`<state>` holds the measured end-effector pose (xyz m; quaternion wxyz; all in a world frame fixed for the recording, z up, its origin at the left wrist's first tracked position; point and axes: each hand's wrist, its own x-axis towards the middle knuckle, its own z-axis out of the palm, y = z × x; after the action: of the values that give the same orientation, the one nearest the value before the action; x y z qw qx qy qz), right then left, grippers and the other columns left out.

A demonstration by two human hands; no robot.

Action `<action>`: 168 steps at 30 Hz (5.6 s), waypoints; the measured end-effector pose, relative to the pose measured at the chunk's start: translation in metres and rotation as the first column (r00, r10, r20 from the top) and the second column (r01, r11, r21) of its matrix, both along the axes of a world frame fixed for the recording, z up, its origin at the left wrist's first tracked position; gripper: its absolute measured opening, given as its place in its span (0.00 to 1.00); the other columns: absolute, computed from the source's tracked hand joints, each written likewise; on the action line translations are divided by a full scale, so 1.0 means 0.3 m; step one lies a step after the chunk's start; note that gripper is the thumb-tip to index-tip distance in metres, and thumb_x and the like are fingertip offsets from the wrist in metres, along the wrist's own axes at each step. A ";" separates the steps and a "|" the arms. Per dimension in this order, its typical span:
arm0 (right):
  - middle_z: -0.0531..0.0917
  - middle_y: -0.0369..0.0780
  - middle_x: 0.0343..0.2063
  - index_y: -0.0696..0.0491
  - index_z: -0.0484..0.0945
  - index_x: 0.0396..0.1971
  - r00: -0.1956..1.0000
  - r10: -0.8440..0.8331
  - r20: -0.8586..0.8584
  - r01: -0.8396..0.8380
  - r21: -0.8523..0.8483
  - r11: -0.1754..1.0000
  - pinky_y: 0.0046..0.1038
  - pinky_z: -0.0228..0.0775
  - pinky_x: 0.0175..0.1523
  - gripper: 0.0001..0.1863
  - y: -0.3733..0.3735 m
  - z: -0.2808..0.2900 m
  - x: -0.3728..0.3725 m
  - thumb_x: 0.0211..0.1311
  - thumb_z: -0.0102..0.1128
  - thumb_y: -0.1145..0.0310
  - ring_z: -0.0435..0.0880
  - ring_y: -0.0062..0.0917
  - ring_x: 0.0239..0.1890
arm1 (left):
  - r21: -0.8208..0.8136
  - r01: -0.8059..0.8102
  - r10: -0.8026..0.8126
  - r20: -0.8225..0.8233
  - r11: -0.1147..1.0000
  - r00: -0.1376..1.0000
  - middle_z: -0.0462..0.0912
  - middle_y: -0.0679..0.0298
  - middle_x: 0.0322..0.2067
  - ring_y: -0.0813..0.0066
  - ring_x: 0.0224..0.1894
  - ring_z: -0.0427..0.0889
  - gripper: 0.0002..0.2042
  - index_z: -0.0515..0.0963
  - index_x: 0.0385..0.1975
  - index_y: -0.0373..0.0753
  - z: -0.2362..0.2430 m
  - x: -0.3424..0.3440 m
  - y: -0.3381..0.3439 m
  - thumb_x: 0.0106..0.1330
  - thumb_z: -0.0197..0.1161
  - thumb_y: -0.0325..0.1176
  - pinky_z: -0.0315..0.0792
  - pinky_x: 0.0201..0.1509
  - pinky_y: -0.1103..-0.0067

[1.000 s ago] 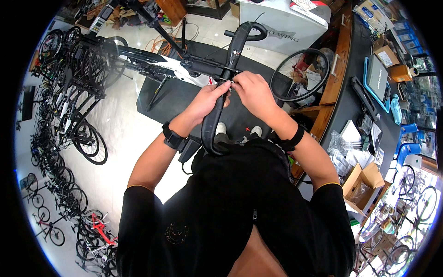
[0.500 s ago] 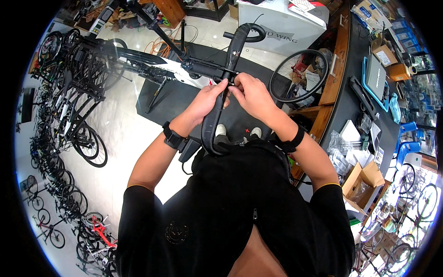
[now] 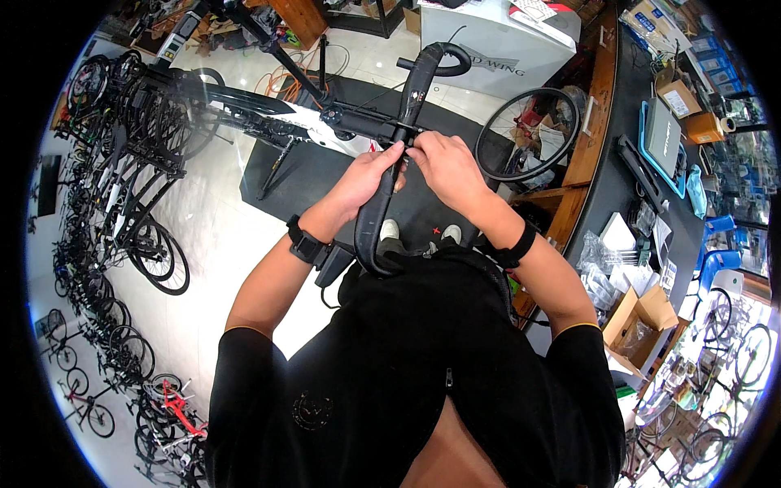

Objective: The person retrieves a black bicycle handlebar from a storage rack and walks to a workbench where a bicycle is mounted. They position the handlebar onto the bike's stem, align it, and secure it using zip ties and an Allen key, tightening the bolts to fix the handlebar in place.

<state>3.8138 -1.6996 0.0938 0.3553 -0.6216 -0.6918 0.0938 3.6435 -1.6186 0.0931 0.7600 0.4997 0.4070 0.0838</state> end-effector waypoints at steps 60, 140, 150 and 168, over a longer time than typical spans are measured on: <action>0.78 0.50 0.27 0.59 0.70 0.33 0.947 -0.081 -0.310 0.048 -0.112 0.992 0.38 0.69 0.34 0.09 0.053 0.008 0.046 0.66 0.56 0.69 0.78 0.47 0.29 | 0.066 0.029 -0.030 0.010 0.997 1.000 0.75 0.71 0.21 0.87 0.24 0.69 0.15 0.75 0.31 0.41 0.047 -0.004 -0.017 0.69 0.59 0.47 0.62 0.29 0.86; 0.80 0.50 0.26 0.57 0.71 0.31 0.971 -0.144 -0.191 0.117 -0.145 0.982 0.44 0.71 0.36 0.13 0.078 -0.022 0.033 0.67 0.54 0.62 0.80 0.49 0.30 | 0.068 0.057 -0.056 -0.003 0.996 0.998 0.77 0.73 0.22 0.89 0.23 0.70 0.11 0.76 0.30 0.42 0.025 -0.019 0.003 0.66 0.64 0.43 0.61 0.27 0.87; 0.79 0.51 0.26 0.57 0.71 0.32 0.945 -0.148 -0.291 0.091 -0.197 0.976 0.42 0.69 0.35 0.12 0.071 -0.020 0.026 0.66 0.57 0.63 0.79 0.49 0.31 | 0.084 0.039 -0.040 0.001 0.996 0.999 0.75 0.73 0.21 0.88 0.21 0.69 0.15 0.75 0.26 0.43 0.036 -0.019 -0.008 0.65 0.64 0.46 0.62 0.25 0.85; 0.80 0.49 0.23 0.56 0.71 0.32 0.898 -0.155 -0.412 0.101 -0.151 0.983 0.43 0.70 0.34 0.11 0.053 0.005 0.008 0.67 0.55 0.64 0.80 0.48 0.30 | 0.065 0.046 -0.046 0.011 0.997 0.999 0.76 0.74 0.22 0.89 0.23 0.69 0.12 0.76 0.29 0.42 0.015 -0.023 -0.005 0.68 0.62 0.44 0.61 0.27 0.87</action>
<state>3.8162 -1.6837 0.0954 0.4620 -0.6520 -0.5488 0.2456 3.6365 -1.6202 0.0976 0.7478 0.5326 0.3878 0.0825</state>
